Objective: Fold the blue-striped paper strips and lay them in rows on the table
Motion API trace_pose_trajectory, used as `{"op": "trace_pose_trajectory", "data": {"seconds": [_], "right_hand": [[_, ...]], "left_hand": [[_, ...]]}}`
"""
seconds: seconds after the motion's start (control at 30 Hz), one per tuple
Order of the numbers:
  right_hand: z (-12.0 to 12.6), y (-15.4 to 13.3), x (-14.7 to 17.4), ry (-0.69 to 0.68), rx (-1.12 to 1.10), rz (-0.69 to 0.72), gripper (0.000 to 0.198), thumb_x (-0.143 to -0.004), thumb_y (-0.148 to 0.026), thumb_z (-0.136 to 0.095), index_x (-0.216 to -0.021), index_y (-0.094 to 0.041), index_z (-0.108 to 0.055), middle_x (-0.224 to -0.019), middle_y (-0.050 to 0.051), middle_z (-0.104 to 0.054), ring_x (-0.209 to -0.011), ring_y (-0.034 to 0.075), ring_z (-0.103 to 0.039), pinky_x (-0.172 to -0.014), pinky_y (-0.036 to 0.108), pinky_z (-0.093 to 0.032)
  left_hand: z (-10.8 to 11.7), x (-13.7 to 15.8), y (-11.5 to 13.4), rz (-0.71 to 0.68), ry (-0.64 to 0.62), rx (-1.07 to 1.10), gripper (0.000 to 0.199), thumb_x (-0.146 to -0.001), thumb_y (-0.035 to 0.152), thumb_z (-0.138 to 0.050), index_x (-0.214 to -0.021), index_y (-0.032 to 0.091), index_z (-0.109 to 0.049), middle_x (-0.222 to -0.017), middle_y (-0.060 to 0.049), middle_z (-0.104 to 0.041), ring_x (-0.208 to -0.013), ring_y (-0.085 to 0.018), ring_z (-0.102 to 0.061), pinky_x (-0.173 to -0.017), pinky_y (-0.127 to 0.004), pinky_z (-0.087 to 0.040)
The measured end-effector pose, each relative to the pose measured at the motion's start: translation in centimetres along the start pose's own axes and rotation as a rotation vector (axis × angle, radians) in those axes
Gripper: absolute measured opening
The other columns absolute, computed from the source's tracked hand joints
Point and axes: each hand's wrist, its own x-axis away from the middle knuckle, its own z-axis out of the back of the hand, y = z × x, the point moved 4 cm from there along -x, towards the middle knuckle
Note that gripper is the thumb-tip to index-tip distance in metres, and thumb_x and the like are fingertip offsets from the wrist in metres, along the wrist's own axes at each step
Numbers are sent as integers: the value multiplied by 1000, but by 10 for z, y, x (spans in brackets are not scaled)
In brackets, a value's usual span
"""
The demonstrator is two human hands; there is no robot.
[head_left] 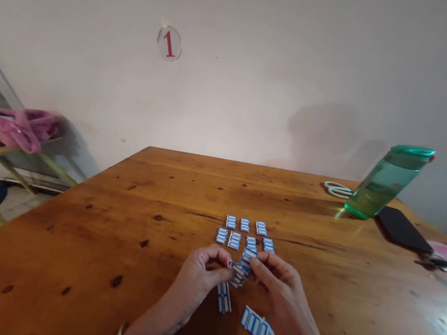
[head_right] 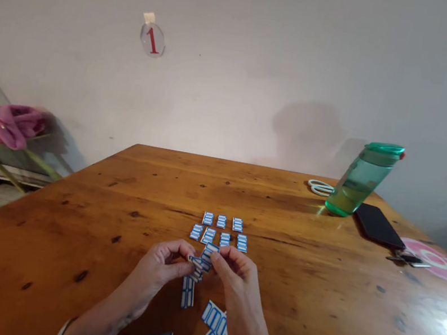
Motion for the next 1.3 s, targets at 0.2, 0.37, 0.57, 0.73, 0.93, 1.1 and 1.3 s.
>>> {"op": "trace_pose_trajectory", "data": {"seconds": [0.2,0.37,0.57,0.73,0.93,1.1,1.3], "right_hand": [[0,3,-7,-24,130,69,32,-58,-45,-70,-59,-16,-59,-55,-2,-54,-53,11,-44,-51,23,-35],[-5,1,-2,-85,214,76,31,-65,-46,-64,-62,-16,-58,-56,-2,-53,-53,11,-44,-50,23,-35],[-11,-5,4,-107,292,96,30,-70,-46,-57,-58,-19,-54,-57,0,-52,-56,14,-46,-52,24,-38],[-10,-6,5,-106,386,151,31,-74,-45,-52,-59,-19,-55,-57,-1,-50,-55,14,-43,-50,24,-36],[-11,-8,3,-130,416,152,35,-73,-48,-51,-55,-18,-50,-52,-4,-37,-50,11,-32,-45,23,-28],[-11,-4,4,-136,413,153,35,-74,-48,-52,-56,-18,-52,-53,-3,-39,-51,11,-34,-45,22,-31],[-11,-1,7,-149,552,261,29,-83,-41,-45,-66,-19,-55,-63,0,-54,-58,14,-47,-52,23,-36]], "left_hand": [[3,0,3,35,55,95,18,-53,22,-72,-56,15,-56,-54,3,-53,-52,-8,-44,-54,-21,-35],[1,1,2,45,53,114,20,-51,21,-74,-58,15,-55,-54,4,-52,-53,-9,-45,-53,-21,-35],[2,0,-1,35,56,111,21,-53,20,-73,-59,16,-54,-56,4,-52,-54,-9,-46,-55,-22,-37],[1,0,-2,50,35,106,24,-53,23,-74,-60,16,-52,-55,4,-52,-53,-9,-46,-55,-22,-37],[-2,1,-2,60,-9,95,23,-55,25,-74,-66,15,-57,-57,3,-54,-53,-10,-48,-53,-23,-38],[-1,1,-4,79,-3,111,22,-55,27,-74,-63,15,-57,-57,2,-55,-55,-10,-49,-54,-22,-38],[0,1,-5,74,40,161,22,-57,27,-72,-61,16,-53,-57,3,-53,-51,-9,-46,-50,-21,-38]]}}
